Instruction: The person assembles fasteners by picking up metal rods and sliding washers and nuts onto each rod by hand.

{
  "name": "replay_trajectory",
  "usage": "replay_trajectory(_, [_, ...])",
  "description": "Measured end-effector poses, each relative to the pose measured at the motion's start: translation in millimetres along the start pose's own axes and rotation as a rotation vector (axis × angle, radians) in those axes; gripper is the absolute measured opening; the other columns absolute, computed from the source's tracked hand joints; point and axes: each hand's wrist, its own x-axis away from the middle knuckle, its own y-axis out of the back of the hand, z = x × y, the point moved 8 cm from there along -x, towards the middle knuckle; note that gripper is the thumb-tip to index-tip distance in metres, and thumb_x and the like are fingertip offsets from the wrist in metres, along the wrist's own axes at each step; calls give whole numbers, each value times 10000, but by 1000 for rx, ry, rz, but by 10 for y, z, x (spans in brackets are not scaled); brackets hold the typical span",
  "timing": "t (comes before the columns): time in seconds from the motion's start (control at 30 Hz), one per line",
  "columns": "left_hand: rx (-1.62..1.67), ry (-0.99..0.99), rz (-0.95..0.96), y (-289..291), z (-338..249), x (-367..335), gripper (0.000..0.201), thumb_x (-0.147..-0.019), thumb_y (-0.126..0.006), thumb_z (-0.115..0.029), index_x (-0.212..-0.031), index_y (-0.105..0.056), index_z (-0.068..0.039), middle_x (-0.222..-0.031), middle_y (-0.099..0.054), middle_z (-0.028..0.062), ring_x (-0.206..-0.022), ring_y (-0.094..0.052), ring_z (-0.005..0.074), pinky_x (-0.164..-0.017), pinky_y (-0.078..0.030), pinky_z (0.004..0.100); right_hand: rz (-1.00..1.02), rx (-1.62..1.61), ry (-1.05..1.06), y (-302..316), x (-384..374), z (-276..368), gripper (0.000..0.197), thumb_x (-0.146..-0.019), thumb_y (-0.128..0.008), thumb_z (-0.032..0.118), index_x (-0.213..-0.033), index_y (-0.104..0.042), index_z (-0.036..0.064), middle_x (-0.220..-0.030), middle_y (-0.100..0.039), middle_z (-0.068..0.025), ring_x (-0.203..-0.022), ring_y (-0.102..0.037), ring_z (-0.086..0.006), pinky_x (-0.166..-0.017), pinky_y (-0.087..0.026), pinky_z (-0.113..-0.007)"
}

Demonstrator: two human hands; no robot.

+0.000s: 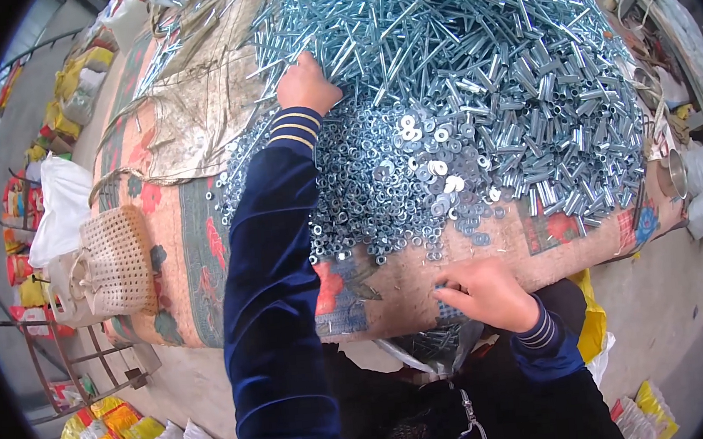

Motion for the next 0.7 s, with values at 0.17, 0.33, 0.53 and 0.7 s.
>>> replay_trajectory(0.17, [-84, -64, -37, 124, -67, 43, 481, -608, -717, -271, -971, -523, -22, -838, -655, 189, -800, -654, 343, -718, -523, 418, -12, 15, 25, 9, 37, -11, 141, -783, -671, 176, -857, -640, 61, -695, -643, -101, -647, -622, -287, -565, -472, -371])
replay_trajectory(0.33, [-240, -225, -46, 108, -249, 108, 253, -667, -663, -223, -842, -600, -51, -833, -662, 176, -794, -647, 351, -710, -512, 438, -24, -40, 53, 33, 75, 11, 147, -797, -626, 204, -849, -603, 69, -712, -608, -112, -673, -594, -334, -578, -453, -426])
replay_trajectory(0.53, [-238, -165, -300, 66, -277, 148, 89, -689, -614, -127, -752, -633, -67, -764, -663, 155, -764, -652, 335, -667, -509, 416, -77, 63, 96, 38, 124, 45, 154, -797, -644, 206, -876, -610, 79, -691, -613, -96, -660, -598, -305, -569, -450, -407])
replay_trajectory(0.7, [-264, -75, -162, 36, -256, 37, 111, -683, -625, -147, -755, -647, -66, -762, -669, 149, -756, -666, 326, -672, -529, 405, -63, 24, 91, 47, 130, -24, 168, -793, -644, 205, -875, -610, 63, -704, -606, -106, -685, -591, -327, -589, -451, -414])
